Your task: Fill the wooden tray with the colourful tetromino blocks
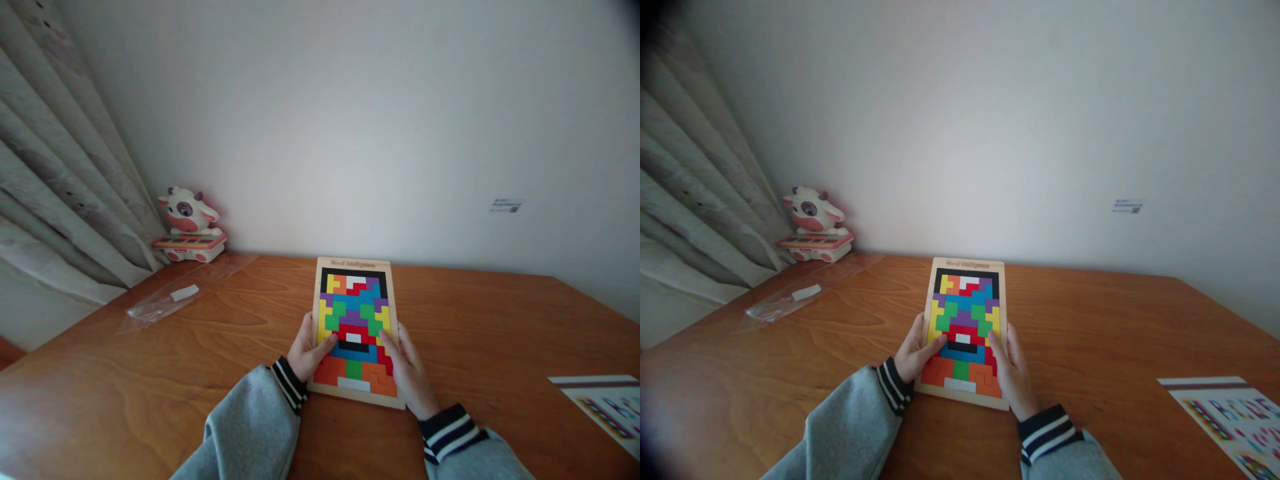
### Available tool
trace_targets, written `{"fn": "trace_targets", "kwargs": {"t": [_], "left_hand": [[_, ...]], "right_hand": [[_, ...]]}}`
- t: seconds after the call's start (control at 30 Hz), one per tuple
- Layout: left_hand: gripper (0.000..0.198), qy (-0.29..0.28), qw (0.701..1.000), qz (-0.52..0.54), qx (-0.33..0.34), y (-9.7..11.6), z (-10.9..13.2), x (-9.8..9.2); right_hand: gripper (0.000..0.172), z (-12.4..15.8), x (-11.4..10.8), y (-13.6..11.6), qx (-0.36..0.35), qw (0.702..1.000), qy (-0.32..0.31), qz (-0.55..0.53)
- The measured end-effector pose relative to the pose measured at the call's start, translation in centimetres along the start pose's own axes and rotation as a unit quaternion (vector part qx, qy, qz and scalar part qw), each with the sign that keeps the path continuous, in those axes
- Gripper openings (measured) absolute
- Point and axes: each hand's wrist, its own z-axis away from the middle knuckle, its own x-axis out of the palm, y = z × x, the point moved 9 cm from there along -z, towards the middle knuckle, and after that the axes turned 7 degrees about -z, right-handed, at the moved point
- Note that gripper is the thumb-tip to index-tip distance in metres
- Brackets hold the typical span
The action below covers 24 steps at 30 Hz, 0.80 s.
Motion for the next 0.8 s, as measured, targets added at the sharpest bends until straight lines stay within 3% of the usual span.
{"fn": "trace_targets", "kwargs": {"t": [0.4, 0.6, 0.8], "left_hand": [[0.057, -0.039, 0.999, 0.000, 0.019, 0.6, 0.1, 0.6], [0.054, -0.011, 0.996, 0.075, -0.044, -0.6, 0.1, -0.2], [0.047, 0.038, 0.993, 0.086, -0.072, -0.3, 0.0, -0.4]], "right_hand": [[0.059, 0.0, 1.1, -0.3, -0.012, 0.999, -0.048, -0.019], [0.054, -0.7, -0.2, 0.9, -0.007, 0.998, -0.033, -0.045], [0.056, -0.6, -0.4, 1.1, 0.005, 0.998, -0.025, -0.056]]}}
